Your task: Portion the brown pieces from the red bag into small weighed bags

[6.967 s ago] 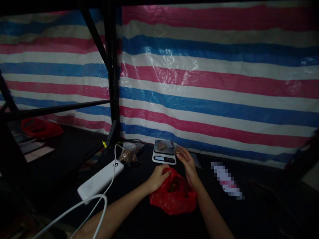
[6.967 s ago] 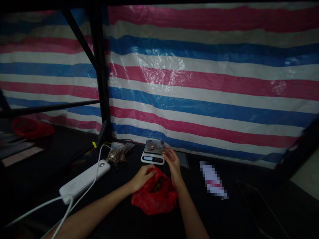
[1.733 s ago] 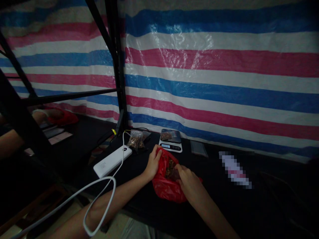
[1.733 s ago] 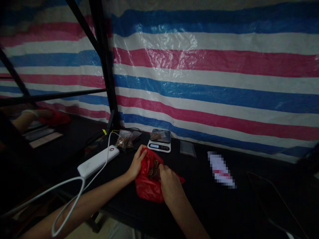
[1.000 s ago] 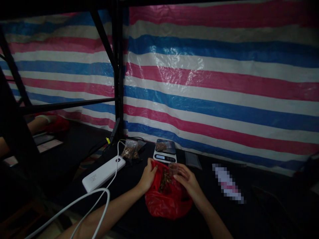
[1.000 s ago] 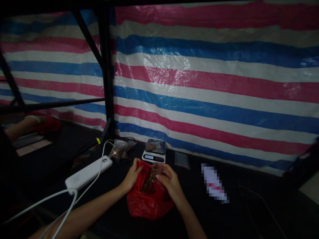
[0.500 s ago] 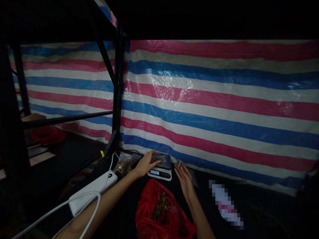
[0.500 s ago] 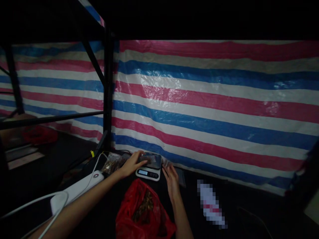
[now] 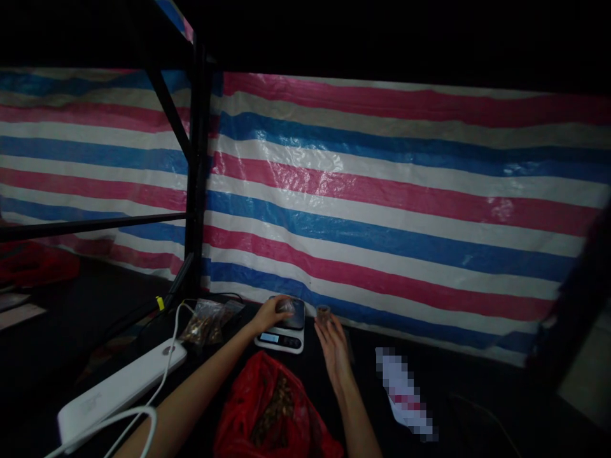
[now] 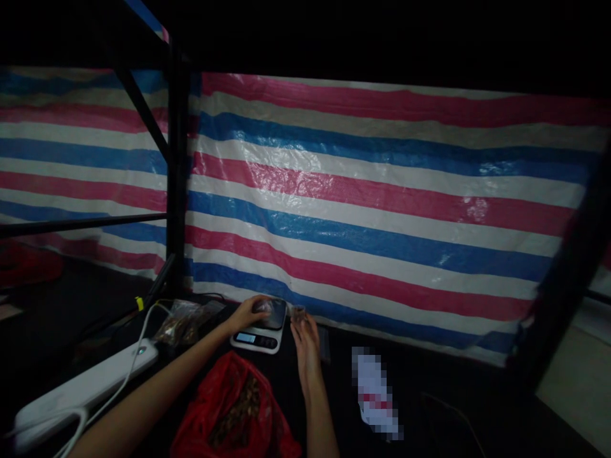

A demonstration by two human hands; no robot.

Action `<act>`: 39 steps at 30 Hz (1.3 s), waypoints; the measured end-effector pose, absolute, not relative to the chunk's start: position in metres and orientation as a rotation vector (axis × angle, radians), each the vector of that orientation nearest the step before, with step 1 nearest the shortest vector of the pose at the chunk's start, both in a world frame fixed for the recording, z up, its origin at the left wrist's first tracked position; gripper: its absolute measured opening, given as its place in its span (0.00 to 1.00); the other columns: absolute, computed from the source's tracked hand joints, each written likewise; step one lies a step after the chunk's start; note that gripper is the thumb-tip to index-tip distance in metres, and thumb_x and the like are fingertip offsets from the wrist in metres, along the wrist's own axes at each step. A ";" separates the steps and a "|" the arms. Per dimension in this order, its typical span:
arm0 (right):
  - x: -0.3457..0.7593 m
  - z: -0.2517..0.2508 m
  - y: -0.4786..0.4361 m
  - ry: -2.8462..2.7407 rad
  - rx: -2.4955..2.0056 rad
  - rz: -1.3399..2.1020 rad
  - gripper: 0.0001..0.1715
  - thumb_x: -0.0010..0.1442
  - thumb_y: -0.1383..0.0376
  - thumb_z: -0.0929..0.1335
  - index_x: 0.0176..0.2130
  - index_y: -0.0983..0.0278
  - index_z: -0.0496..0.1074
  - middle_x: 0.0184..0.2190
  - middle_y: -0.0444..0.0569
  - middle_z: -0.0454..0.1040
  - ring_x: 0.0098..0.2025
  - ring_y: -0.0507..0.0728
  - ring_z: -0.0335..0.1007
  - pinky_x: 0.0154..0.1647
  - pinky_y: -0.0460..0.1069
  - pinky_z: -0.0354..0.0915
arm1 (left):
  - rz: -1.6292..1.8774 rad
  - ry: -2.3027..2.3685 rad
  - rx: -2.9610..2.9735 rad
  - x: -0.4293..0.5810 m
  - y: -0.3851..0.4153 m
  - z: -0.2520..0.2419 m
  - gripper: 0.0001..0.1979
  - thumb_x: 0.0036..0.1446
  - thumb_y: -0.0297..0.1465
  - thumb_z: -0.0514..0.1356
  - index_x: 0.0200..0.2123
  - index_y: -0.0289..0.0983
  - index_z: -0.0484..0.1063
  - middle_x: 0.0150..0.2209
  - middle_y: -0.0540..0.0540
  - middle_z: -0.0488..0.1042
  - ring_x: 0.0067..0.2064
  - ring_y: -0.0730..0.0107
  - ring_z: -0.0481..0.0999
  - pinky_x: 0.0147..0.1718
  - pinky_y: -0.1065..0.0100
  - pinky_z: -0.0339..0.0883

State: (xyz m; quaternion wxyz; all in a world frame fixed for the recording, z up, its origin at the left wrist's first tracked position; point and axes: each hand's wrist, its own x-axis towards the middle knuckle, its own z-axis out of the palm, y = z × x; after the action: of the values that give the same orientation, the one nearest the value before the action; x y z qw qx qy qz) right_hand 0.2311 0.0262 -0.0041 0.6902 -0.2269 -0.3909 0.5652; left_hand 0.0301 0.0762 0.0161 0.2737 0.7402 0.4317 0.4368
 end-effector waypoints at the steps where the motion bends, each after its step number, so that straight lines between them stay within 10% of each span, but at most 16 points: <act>1: 0.228 -0.003 0.024 -0.889 -0.510 1.262 0.19 0.47 0.58 0.70 0.40 0.58 0.69 0.40 0.45 0.74 0.46 0.57 0.68 0.54 0.58 0.56 | 1.186 1.079 1.923 0.031 0.069 0.020 0.25 0.43 0.38 0.62 0.45 0.34 0.66 0.41 0.42 0.72 0.43 0.63 0.69 0.45 0.65 0.60; 23: 0.220 0.026 -0.004 -1.279 -0.699 1.032 0.16 0.48 0.58 0.69 0.39 0.60 0.74 0.44 0.48 0.72 0.51 0.60 0.61 0.55 0.56 0.51 | 0.852 0.629 1.698 0.051 0.027 0.018 0.24 0.38 0.44 0.63 0.33 0.31 0.72 0.27 0.49 0.70 0.30 0.73 0.68 0.32 0.73 0.59; 39: 0.225 0.019 0.001 -0.978 -0.609 1.129 0.20 0.48 0.57 0.69 0.42 0.60 0.71 0.44 0.48 0.71 0.49 0.58 0.64 0.52 0.54 0.57 | 0.894 0.667 1.671 0.050 0.017 0.040 0.31 0.41 0.46 0.61 0.46 0.33 0.69 0.40 0.41 0.73 0.40 0.64 0.71 0.41 0.67 0.61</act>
State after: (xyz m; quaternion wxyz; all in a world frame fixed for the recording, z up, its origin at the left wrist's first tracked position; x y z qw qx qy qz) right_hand 0.2246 0.0008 0.0190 0.6921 -0.2724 -0.4377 0.5051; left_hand 0.0497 0.0171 0.0398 0.5365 0.7018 0.2803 0.3755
